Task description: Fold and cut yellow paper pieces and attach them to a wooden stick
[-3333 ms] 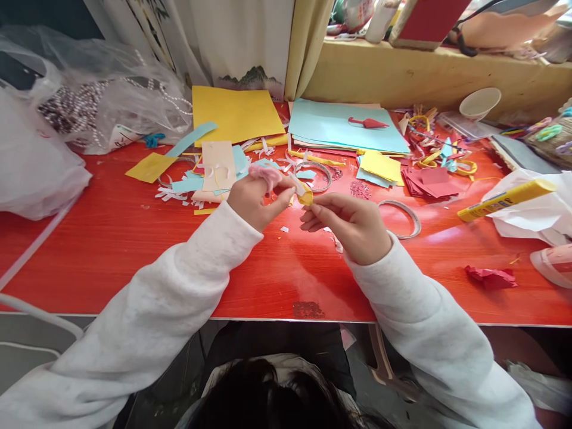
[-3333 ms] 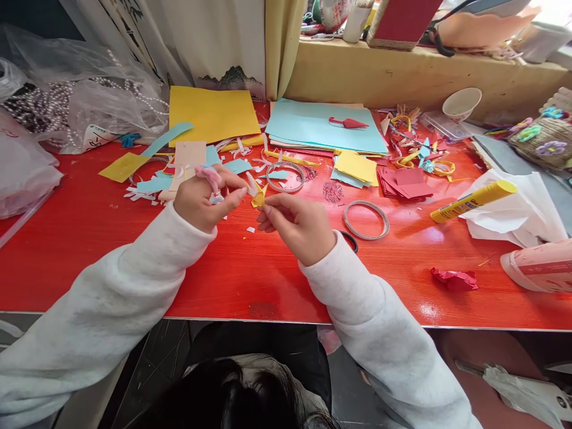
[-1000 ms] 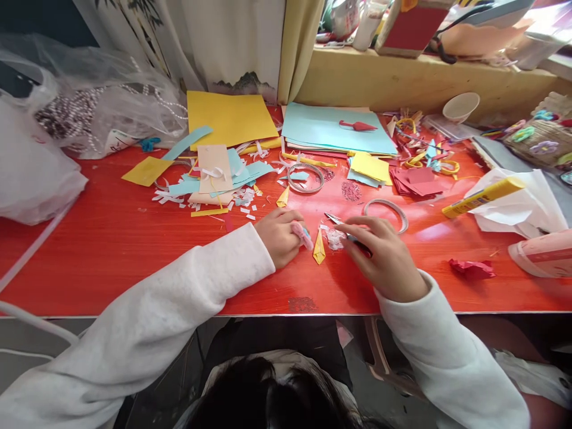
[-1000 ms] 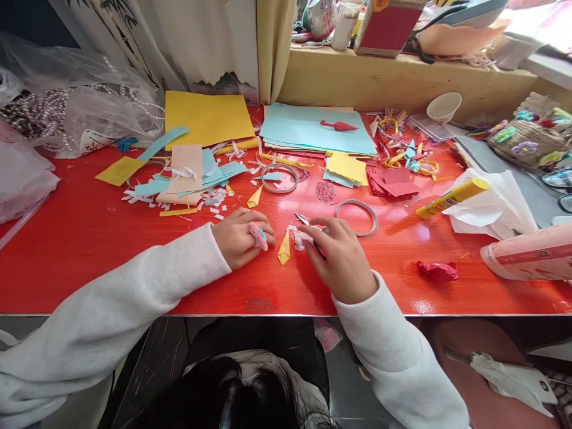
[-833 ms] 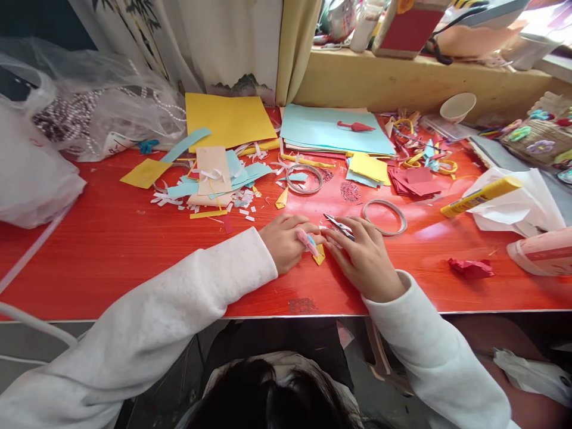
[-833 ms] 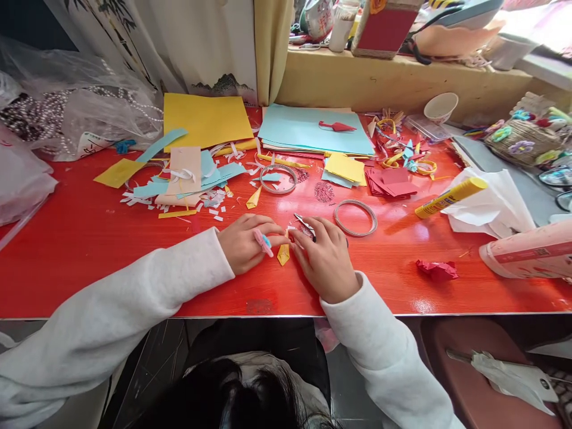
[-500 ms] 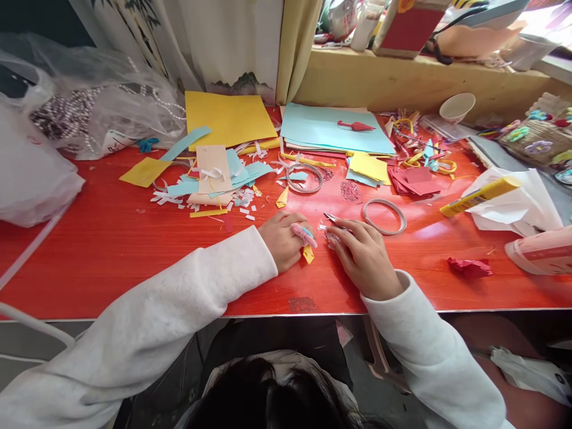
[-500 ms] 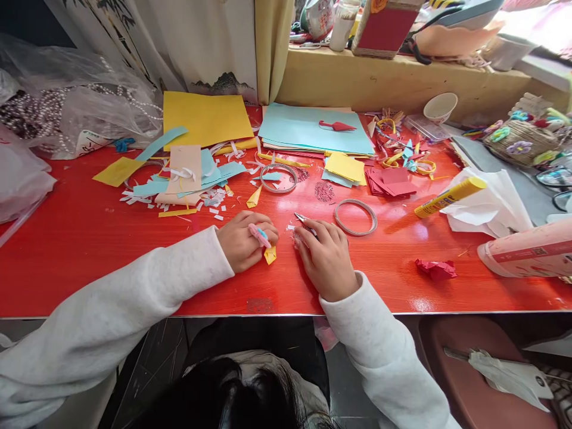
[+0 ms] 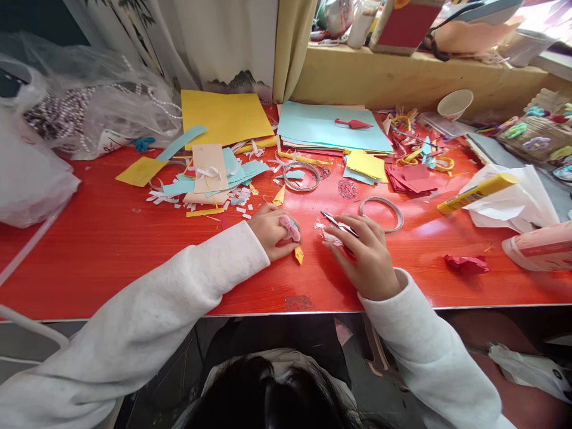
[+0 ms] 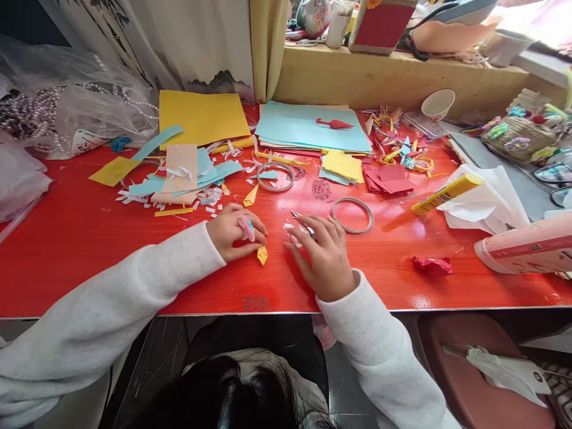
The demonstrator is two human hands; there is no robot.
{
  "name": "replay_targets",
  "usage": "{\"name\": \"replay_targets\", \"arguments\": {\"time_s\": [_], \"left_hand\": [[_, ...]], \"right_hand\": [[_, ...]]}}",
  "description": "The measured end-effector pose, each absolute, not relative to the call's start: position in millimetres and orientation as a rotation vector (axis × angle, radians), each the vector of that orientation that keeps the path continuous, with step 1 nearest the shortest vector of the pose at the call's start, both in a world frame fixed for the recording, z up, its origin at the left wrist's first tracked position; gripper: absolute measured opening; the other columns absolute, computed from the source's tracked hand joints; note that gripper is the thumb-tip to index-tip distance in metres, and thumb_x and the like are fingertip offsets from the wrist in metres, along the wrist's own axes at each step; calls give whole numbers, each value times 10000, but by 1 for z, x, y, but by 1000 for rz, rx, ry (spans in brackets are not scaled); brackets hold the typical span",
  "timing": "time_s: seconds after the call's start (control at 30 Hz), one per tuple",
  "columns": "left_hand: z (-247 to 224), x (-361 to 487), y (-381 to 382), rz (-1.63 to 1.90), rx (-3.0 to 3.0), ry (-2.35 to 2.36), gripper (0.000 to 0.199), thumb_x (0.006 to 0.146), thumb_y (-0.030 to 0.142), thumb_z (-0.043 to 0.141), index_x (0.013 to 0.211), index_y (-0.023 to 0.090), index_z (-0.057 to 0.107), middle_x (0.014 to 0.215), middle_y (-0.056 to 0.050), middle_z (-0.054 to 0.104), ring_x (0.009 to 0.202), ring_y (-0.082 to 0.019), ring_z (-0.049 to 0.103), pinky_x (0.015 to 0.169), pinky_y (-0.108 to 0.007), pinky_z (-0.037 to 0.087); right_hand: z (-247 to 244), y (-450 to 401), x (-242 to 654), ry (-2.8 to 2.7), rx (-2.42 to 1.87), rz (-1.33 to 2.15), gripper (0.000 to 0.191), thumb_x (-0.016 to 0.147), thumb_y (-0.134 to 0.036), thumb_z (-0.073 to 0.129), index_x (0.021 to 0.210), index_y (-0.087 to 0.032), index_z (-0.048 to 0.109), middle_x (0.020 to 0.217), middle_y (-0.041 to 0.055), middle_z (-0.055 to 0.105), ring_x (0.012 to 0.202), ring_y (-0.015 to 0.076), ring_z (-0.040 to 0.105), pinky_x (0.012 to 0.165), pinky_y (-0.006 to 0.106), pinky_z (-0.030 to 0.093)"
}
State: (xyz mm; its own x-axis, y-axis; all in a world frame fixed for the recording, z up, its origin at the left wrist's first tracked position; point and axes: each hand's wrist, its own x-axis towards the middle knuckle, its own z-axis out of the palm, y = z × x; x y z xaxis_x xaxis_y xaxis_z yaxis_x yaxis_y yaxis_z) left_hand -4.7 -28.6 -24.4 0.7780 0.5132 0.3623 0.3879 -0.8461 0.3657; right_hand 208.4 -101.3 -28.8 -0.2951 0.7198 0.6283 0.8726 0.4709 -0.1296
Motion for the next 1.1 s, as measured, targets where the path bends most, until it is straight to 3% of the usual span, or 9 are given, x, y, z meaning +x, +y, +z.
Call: {"name": "replay_targets", "arguments": {"time_s": [0.2, 0.4, 0.57, 0.7, 0.87, 1.1], "left_hand": [[-21, -5, -28, 565, 2634, 738, 153, 799, 279, 541, 803, 180, 657, 1008, -35, 654, 961, -153, 592, 844, -342, 278], [-19, -2, -27, 499, 2614, 802, 113, 760, 268, 561, 804, 183, 620, 1026, -39, 620, 994, -181, 568, 833, -353, 287], [-26, 4, -24, 637, 2398, 942, 317, 599, 230, 644, 847, 172, 454, 914, -32, 605, 784, -162, 599, 792, -354, 397], [-25, 1, -17, 671, 2151, 980, 262, 663, 184, 529, 887, 186, 394, 960, -42, 563, 740, -126, 621, 762, -325, 464], [-22, -9, -5, 820, 2425, 1143, 186, 701, 109, 444, 879, 142, 488, 961, -89, 577, 807, -166, 604, 804, -355, 467], [-25, -11, -7, 814, 2701, 1069, 206, 731, 188, 488, 888, 139, 612, 959, -79, 626, 898, -228, 586, 809, -394, 443]], "right_hand": [[-21, -111, 191, -2310, -1035, -224, 79, 810, -224, 618, 884, -224, 647, 910, 4, 697, 889, 153, 602, 814, 344, 380], [-21, -109, 189, -2371, -1009, -119, 77, 842, -202, 572, 846, -186, 647, 842, 9, 686, 831, 144, 577, 767, 324, 370], [-20, -109, 191, -2398, -1011, -6, 102, 860, -201, 537, 832, -182, 634, 802, 25, 663, 806, 143, 544, 730, 304, 373], [-19, -109, 191, -2417, -1000, 36, 112, 869, -185, 515, 834, -173, 621, 825, 33, 663, 819, 150, 539, 738, 308, 379], [-21, -108, 191, -2432, -1036, 30, 102, 870, -177, 502, 864, -160, 603, 842, 51, 660, 837, 161, 538, 733, 305, 394], [-23, -109, 189, -2406, -1052, -49, 70, 842, -200, 546, 780, -168, 552, 794, 28, 654, 724, 134, 538, 697, 294, 391]]}}
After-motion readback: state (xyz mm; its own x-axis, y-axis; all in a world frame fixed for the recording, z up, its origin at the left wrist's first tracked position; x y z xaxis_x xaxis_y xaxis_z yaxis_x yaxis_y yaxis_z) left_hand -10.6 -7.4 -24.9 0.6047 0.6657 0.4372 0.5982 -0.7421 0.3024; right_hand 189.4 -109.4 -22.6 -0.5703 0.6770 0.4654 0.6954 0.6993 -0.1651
